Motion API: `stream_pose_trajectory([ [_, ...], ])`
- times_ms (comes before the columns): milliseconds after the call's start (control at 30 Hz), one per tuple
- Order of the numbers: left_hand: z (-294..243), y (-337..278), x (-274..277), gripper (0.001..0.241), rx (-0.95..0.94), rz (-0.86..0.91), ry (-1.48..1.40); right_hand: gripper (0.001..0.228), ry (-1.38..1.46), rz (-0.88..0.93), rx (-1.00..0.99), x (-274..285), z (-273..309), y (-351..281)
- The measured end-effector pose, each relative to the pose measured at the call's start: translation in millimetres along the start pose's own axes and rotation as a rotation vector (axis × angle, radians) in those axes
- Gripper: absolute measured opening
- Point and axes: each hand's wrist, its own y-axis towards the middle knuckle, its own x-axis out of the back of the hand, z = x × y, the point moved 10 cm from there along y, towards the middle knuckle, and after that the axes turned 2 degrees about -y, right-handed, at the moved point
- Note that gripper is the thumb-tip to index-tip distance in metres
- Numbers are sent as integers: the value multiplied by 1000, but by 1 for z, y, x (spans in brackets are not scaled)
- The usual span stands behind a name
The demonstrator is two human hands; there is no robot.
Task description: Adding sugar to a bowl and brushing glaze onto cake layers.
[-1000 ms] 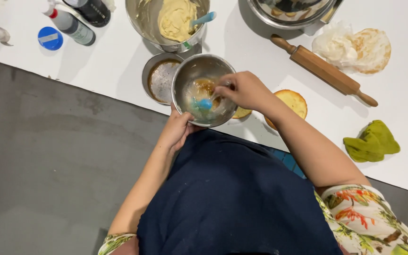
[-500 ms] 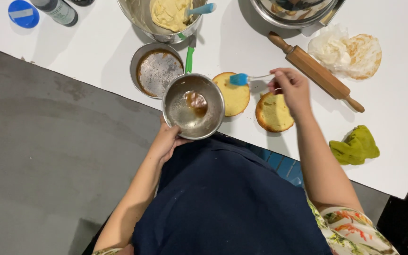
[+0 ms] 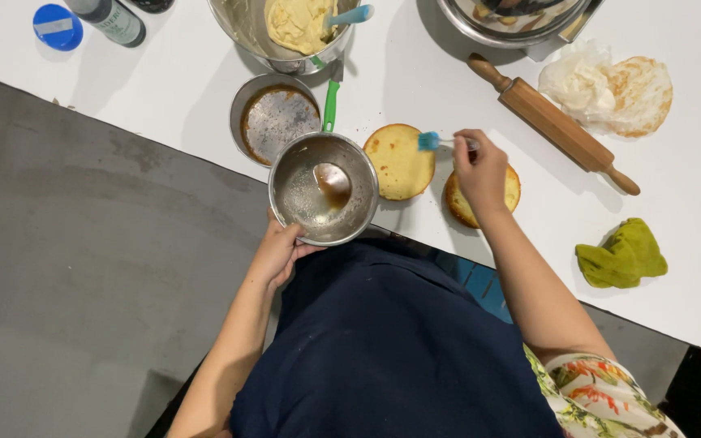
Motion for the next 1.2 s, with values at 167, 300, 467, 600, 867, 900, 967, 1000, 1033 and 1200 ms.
stream_pose_trajectory([
  [167,5,5,2,63,10,-26,41,16,216,113,-29,-36,31,-8],
  [300,15,14,6,62,43,-40,52,15,111,128,100,-36,19,-8],
  [467,15,16,0,69,50,-52,2,13,-181,15,258,11,51,-24],
  [600,15,12,-8,84,67,-94,79,12,32,58,272,11,87,-45],
  [867,14,36,-27,99,30,-42,151,14,218,306,443,-67,90,-61],
  [900,17,39,-28,100,32,-34,161,13,194,316,356,-72,77,-59],
  [967,17,41,-32,100,34,-22,173,13,169,322,268,-77,51,-54],
  [1000,16,40,-32,100,61,-36,174,16,382,359,45,-82,21,-49],
  [1033,15,40,-32,100,86,-51,174,19,593,392,-180,-91,-7,-47],
  [1200,10,34,-24,98,59,-72,209,19,846,184,-293,-34,-36,-26],
])
